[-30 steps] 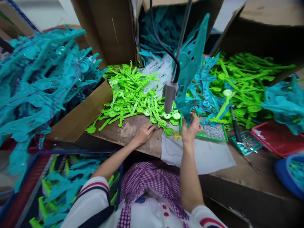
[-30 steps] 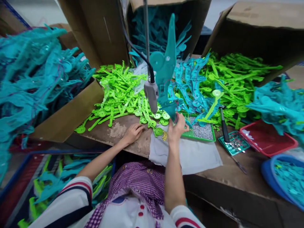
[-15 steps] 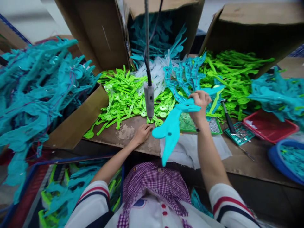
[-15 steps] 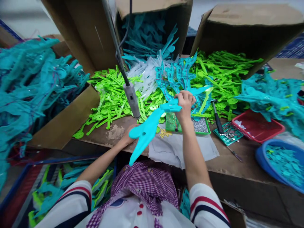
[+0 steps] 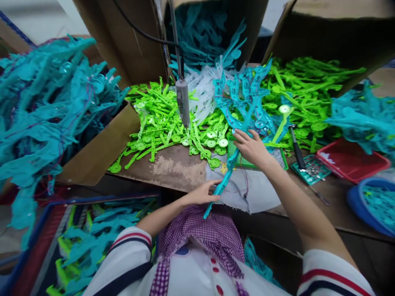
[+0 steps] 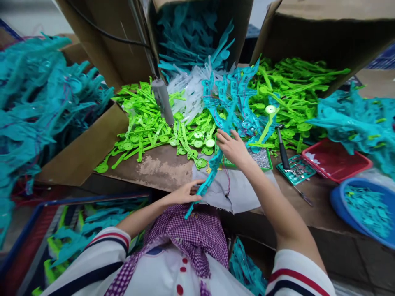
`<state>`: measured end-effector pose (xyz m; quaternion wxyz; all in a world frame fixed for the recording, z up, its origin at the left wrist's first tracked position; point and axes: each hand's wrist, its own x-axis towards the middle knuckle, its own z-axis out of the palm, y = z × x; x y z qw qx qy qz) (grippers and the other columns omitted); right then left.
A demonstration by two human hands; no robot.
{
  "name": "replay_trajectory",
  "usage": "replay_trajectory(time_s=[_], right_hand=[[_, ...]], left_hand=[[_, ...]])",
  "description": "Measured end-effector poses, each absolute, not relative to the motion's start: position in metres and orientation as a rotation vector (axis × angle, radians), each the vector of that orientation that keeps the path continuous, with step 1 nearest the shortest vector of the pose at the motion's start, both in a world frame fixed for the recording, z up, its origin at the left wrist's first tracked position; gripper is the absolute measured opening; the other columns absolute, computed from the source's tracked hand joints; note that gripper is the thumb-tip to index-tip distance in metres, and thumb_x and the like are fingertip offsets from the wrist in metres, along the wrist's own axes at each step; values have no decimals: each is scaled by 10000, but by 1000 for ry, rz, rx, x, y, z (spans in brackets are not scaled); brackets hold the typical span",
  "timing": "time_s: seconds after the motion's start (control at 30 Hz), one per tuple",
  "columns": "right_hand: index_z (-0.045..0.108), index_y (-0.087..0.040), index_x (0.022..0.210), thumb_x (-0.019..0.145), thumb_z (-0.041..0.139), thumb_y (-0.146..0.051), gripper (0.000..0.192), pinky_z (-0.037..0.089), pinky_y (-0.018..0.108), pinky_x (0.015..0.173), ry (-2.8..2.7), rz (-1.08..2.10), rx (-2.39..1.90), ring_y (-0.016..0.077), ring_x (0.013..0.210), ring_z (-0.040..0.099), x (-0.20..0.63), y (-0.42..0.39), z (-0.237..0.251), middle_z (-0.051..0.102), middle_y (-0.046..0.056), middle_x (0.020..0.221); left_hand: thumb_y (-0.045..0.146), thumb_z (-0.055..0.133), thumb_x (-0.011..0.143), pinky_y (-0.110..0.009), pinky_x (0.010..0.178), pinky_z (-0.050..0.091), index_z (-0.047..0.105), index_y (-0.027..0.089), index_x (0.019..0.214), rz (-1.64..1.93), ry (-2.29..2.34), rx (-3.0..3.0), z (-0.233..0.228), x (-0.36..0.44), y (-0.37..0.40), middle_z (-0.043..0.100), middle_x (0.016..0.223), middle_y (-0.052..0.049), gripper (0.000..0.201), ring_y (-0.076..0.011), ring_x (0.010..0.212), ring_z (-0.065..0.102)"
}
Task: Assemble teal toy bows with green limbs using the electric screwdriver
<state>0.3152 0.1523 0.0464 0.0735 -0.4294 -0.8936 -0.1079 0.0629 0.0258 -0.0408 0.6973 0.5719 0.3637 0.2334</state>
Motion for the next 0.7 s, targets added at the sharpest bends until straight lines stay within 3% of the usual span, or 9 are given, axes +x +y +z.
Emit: replay_trajectory(time_s=[0.1, 0.17, 0.23, 0.33, 0.47, 0.57, 0.7], right_hand=[[575, -300, 1380, 879, 460, -75, 562, 226, 557, 1175, -2410, -295, -1370, 291, 1470, 351, 312, 136, 39, 515, 71, 1504], [559, -277, 1405, 932, 462, -187, 491, 301, 561, 1141, -2128, -242, -1514, 313, 1414, 428, 317, 121, 25, 531, 114, 1475], [626, -229, 1309, 972, 438, -328, 398, 409, 534, 1064, -1831, -130, -1627, 317, 1288, 542, 323, 105, 5, 603, 158, 1354], [687, -205, 1100, 987, 393, -489, 425, 517, 482, 914, -1483, 147, -1685, 287, 1019, 661, 329, 84, -24, 698, 144, 1073], [643, -206, 1120, 936, 474, -613, 478, 561, 370, 646, -1106, 669, -1542, 199, 678, 674, 326, 78, -35, 688, 64, 877], [639, -221, 1095, 908, 538, -608, 441, 577, 337, 642, -958, 662, -1371, 187, 761, 706, 325, 93, -21, 680, 60, 975], [637, -227, 1195, 986, 400, -565, 463, 607, 407, 790, -1079, 354, -1344, 231, 1030, 700, 331, 120, 2, 684, 101, 1128]], left_hand=[[166, 713, 742, -306, 842, 571, 577, 188, 1357, 569, 835, 1136, -52, 63, 19, 703, 1232, -107, 631, -216, 1050, 686], [118, 657, 736, -299, 872, 564, 604, 184, 1316, 630, 894, 1090, -59, 57, 11, 705, 1252, -98, 586, -214, 1076, 683], [95, 606, 743, -306, 899, 560, 611, 186, 1303, 672, 951, 1102, -62, 51, 1, 717, 1235, -82, 568, -210, 1081, 683], [92, 550, 764, -333, 944, 553, 606, 183, 1306, 696, 1032, 1191, -62, 46, -8, 721, 1223, -67, 553, -209, 1087, 680], [79, 510, 769, -367, 1009, 528, 593, 173, 1325, 724, 1098, 1338, -55, 59, 0, 706, 1262, -67, 570, -214, 1111, 669], [55, 491, 756, -366, 1025, 518, 593, 161, 1325, 758, 1115, 1404, -49, 80, 21, 699, 1273, -73, 588, -216, 1117, 664], [54, 510, 750, -362, 1014, 519, 603, 165, 1302, 828, 1199, 1416, -45, 115, 55, 719, 1212, -65, 571, -227, 1103, 660]])
